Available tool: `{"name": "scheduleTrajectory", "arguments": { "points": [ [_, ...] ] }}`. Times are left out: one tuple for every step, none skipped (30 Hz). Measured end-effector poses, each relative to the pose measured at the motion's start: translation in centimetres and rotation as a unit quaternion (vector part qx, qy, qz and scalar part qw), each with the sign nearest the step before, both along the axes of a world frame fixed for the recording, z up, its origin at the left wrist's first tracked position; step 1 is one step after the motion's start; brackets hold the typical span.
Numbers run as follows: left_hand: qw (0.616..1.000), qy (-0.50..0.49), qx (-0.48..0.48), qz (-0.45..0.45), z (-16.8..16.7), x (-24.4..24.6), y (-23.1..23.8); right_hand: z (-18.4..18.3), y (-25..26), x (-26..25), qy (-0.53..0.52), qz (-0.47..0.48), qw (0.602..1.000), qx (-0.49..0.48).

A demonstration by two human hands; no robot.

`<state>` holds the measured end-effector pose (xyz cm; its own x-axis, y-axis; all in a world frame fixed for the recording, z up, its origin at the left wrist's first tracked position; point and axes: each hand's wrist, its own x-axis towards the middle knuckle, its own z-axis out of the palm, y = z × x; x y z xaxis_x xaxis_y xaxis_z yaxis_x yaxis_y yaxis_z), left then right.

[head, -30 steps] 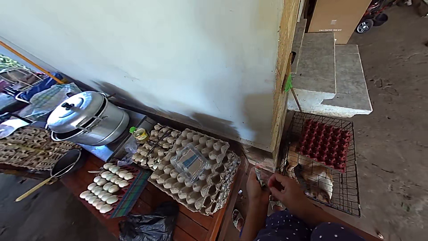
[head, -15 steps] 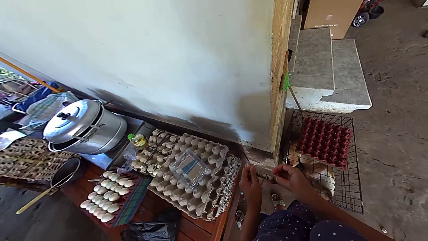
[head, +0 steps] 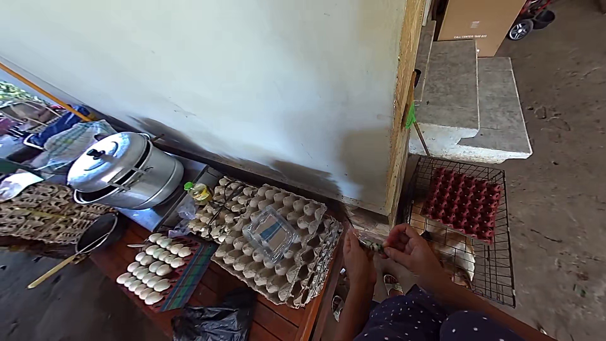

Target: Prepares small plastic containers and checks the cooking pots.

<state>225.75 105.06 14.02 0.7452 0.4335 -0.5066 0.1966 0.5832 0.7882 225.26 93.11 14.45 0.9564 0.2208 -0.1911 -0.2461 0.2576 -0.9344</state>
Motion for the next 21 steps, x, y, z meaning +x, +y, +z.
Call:
{"name": "scheduleTrajectory", "arguments": {
  "points": [
    [0.999, -0.028, 0.022, 0.011, -0.2, -0.1, 0.1, 0.2, 0.1, 0.1, 0.039, 0.011, 0.999, -0.002],
    [0.997, -0.059, 0.050, 0.026, -0.5, -0.2, 0.2, 0.4, 0.0, 0.3, 0.082, 0.036, 0.996, -0.003],
    [0.991, -0.095, 0.084, 0.037, -1.0, -0.2, 0.4, 0.5, -0.2, 0.6, 0.128, 0.066, 0.990, 0.003],
    [0.983, -0.134, 0.120, 0.043, -1.7, -0.3, 0.5, 0.6, -0.3, 0.9, 0.168, 0.091, 0.981, 0.013],
    [0.974, -0.163, 0.149, 0.047, -2.3, -0.3, 0.7, 0.5, -0.3, 1.1, 0.190, 0.109, 0.975, 0.022],
    [0.969, -0.171, 0.170, 0.047, -2.6, -0.3, 0.7, 0.4, -0.3, 1.0, 0.186, 0.121, 0.975, 0.030],
    [0.971, -0.154, 0.175, 0.048, -2.5, -0.3, 0.7, 0.3, -0.2, 0.7, 0.156, 0.120, 0.980, 0.033],
    [0.980, -0.115, 0.160, 0.040, -2.0, -0.3, 0.6, 0.0, 0.0, 0.3, 0.102, 0.111, 0.988, 0.028],
    [0.990, -0.069, 0.123, 0.026, -1.3, -0.2, 0.4, -0.2, 0.2, -0.1, 0.042, 0.099, 0.994, 0.012],
    [0.996, -0.025, 0.079, 0.021, -0.6, 0.0, 0.2, -0.2, 0.5, -0.4, -0.008, 0.090, 0.996, -0.010],
    [0.999, 0.011, 0.046, 0.022, -0.1, 0.3, 0.0, -0.3, 0.7, -0.6, -0.040, 0.081, 0.996, -0.027],
    [0.999, 0.028, 0.023, 0.017, 0.3, 0.4, 0.0, -0.4, 0.8, -0.7, -0.061, 0.077, 0.994, -0.036],
    [0.999, 0.036, 0.007, 0.011, 0.6, 0.6, 0.1, -0.5, 0.8, -0.8, -0.076, 0.077, 0.993, -0.038],
    [0.999, 0.040, -0.007, 0.003, 0.8, 0.7, 0.2, -0.6, 0.8, -0.9, -0.089, 0.077, 0.992, -0.038],
    [0.999, 0.043, -0.022, -0.009, 0.9, 0.6, 0.3, -0.7, 0.7, -0.9, -0.102, 0.077, 0.991, -0.039],
    [0.998, 0.046, -0.038, -0.023, 0.9, 0.6, 0.4, -0.7, 0.6, -1.0, -0.115, 0.078, 0.989, -0.041],
    [0.997, 0.052, -0.055, -0.036, 0.9, 0.6, 0.5, -0.6, 0.5, -1.1, -0.124, 0.083, 0.988, -0.042],
    [0.994, 0.059, -0.076, -0.051, 1.0, 0.6, 0.6, -0.6, 0.3, -1.0, -0.131, 0.091, 0.986, -0.040],
    [0.990, 0.060, -0.102, -0.073, 1.0, 0.5, 0.9, -0.6, 0.2, -0.9, -0.134, 0.100, 0.985, -0.034],
    [0.987, 0.060, -0.122, -0.090, 0.9, 0.4, 1.2, -0.8, 0.1, -0.8, -0.135, 0.111, 0.984, -0.023],
    [0.984, 0.059, -0.134, -0.103, 0.6, 0.3, 1.5, -1.0, -0.1, -0.7, -0.132, 0.120, 0.984, -0.009]
  ]
}}
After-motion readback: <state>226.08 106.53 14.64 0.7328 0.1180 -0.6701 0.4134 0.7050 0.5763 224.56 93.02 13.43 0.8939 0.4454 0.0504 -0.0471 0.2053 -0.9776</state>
